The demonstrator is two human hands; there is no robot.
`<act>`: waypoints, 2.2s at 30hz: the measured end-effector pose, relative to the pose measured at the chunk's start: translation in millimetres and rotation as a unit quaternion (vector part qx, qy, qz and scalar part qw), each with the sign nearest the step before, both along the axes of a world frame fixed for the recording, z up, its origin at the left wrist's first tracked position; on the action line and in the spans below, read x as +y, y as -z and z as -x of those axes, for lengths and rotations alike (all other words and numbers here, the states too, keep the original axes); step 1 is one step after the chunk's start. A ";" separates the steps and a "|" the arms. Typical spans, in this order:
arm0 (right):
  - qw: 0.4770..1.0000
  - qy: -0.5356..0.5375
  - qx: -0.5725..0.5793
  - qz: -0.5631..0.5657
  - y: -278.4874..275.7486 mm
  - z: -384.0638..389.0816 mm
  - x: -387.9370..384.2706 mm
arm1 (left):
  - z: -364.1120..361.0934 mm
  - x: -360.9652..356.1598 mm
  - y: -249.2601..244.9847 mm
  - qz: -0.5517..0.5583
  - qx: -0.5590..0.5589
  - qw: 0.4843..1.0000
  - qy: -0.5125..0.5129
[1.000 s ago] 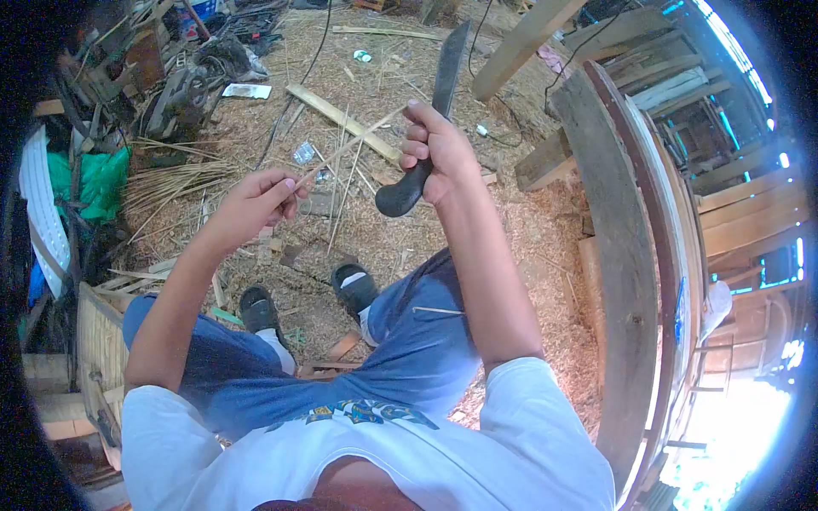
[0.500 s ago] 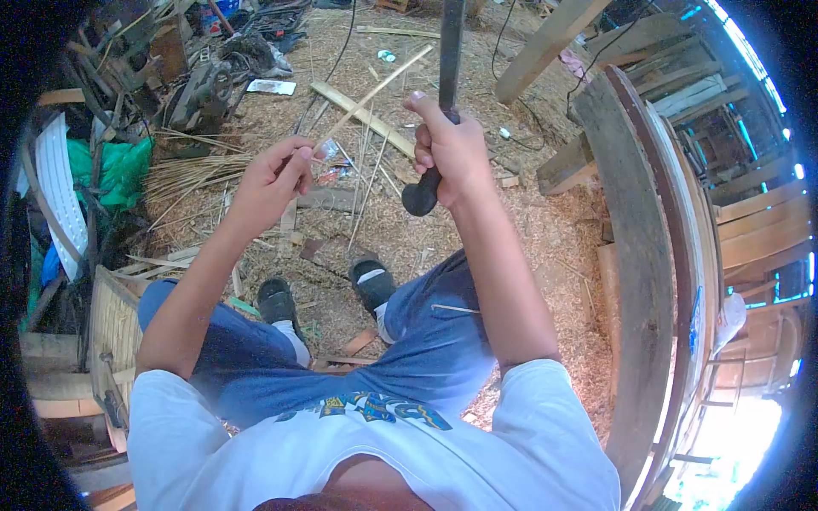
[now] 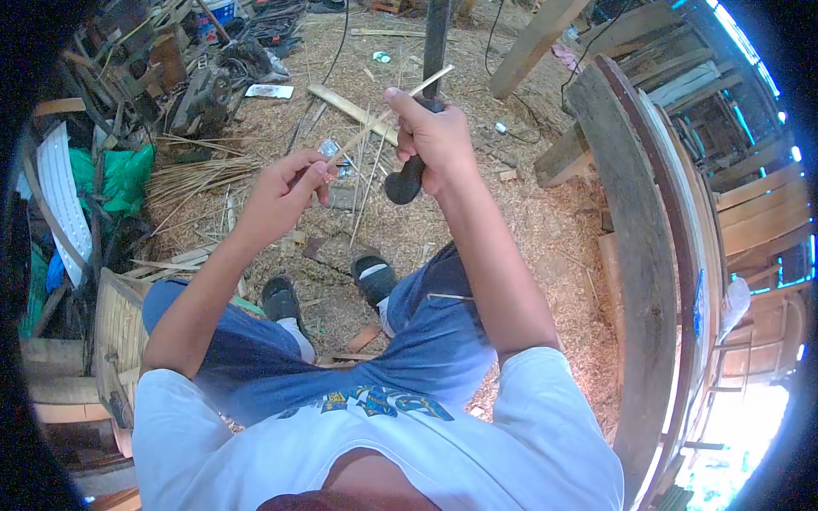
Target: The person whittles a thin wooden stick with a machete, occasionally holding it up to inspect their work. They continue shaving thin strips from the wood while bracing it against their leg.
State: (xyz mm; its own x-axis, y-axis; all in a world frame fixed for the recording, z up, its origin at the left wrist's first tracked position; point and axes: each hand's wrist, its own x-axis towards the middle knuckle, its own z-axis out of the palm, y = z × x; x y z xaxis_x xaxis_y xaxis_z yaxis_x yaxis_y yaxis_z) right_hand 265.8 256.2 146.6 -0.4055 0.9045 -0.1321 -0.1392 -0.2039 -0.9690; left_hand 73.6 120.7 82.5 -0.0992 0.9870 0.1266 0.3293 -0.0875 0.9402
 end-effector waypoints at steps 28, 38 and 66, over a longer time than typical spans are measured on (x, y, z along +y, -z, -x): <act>0.978 0.098 0.185 -0.022 -31.5 -84.6 32.7 | 5.5 -6.8 -19.8 0.025 0.008 0.998 0.052; 0.980 0.099 -0.147 -0.095 -24.3 -130.6 -105.0 | -54.8 -78.8 -31.7 0.139 -0.119 0.983 -0.026; 0.736 -0.110 -0.477 -0.468 79.2 -85.9 -191.2 | -91.8 -154.0 22.0 0.140 0.029 0.983 -0.119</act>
State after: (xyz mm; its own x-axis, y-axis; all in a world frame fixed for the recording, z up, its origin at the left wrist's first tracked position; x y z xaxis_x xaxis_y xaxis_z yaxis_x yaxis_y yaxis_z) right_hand 351.7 65.0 67.4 -0.6830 0.7060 0.1872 0.6313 0.6995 -0.3347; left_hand 165.3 -33.3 60.5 -0.3328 0.9334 -0.1344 0.3625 0.2582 0.8955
